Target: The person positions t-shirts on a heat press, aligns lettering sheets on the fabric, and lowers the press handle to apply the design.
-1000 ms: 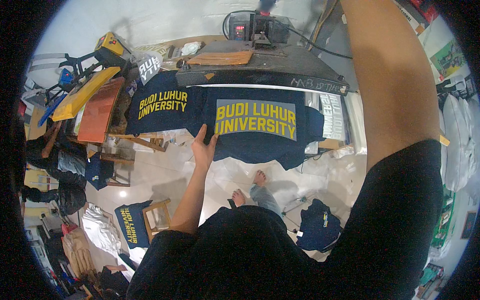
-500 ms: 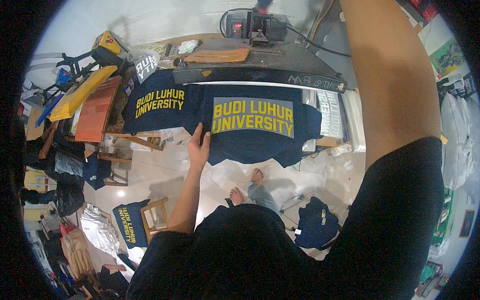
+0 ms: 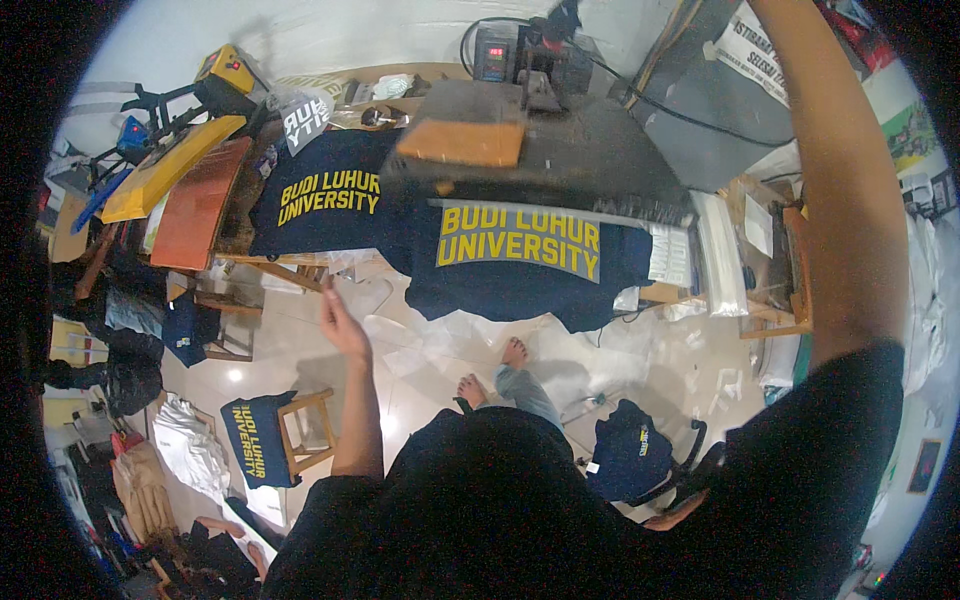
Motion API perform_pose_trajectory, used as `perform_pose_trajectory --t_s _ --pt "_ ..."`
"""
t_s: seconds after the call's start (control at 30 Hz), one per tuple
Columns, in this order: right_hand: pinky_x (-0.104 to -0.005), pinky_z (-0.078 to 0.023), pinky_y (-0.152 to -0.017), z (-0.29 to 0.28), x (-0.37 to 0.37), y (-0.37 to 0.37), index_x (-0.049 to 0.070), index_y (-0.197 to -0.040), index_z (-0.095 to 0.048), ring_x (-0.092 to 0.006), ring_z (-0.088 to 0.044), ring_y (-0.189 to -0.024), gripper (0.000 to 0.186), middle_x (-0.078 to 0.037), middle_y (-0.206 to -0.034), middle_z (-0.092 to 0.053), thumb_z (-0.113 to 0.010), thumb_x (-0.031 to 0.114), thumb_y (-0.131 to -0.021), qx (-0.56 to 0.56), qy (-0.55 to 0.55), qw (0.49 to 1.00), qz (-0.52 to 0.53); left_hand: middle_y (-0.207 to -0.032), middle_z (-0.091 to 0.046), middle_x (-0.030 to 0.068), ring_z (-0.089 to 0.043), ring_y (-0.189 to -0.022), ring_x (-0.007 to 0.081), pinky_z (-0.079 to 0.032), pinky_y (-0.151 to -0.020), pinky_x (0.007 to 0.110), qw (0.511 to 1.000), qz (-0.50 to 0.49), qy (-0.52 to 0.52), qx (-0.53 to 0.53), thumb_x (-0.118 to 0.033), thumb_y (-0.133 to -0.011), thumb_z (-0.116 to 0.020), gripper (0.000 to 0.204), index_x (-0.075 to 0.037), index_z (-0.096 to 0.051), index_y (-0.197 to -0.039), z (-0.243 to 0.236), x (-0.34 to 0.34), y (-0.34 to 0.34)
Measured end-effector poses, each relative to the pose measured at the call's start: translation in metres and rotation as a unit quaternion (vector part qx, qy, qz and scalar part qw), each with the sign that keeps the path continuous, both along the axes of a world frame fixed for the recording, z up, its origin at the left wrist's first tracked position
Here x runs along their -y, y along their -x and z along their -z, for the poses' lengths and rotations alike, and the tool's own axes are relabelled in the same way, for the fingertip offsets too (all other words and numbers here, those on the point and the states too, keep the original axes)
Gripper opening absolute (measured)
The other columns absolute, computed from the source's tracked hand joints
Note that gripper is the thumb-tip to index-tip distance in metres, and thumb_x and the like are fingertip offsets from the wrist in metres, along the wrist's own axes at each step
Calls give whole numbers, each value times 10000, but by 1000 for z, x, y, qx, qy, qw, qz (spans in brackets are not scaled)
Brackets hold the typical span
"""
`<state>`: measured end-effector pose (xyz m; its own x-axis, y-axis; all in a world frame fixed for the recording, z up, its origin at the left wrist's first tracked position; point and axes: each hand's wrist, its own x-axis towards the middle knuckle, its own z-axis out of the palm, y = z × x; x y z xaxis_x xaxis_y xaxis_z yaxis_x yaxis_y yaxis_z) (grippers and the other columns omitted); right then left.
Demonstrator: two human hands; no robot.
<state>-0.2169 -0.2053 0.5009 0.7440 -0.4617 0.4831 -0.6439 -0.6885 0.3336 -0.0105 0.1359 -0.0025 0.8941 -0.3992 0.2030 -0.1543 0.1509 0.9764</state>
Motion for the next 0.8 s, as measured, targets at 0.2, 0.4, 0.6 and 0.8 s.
perform_pose_trajectory --t_s 0.2,0.4,0.6,0.8 --pt "-428 -536 -781 166 -102 16 41 -922 -710 -307 -696 -833 594 -133 -815 -694 -748 623 -808 -152 -409 888 -143 -1487 -499 245 -455 -1409 331 -301 -1191 434 970 11 192 149 -218 -1091 -373 463 66 -503 -1432 -135 33 7" --pt "-470 -531 -858 362 -126 71 91 -1037 -709 -348 -684 -977 409 -157 -1007 -722 -755 402 -776 -96 -426 887 -148 -1516 -470 219 -278 -1494 442 -130 -1220 591 886 313 3 342 -378 -949 -596 646 15 -497 -1452 -166 132 120" --pt "-461 -510 -936 374 -136 52 129 -1208 -689 -324 -657 -1112 506 -132 -1175 -709 -749 396 -782 -103 -474 862 -149 -1592 -370 192 -183 -1517 473 -53 -1166 712 881 285 -102 365 -518 -906 -615 762 -100 -447 -1520 -107 133 125" --pt "-455 -536 -879 381 -134 38 119 -1207 -688 -341 -685 -1029 509 -146 -1146 -716 -734 418 -797 -114 -348 910 -193 -1599 -355 179 -177 -1527 436 -48 -1192 672 893 207 -125 381 -487 -982 -541 681 -90 -426 -1524 -105 130 128"
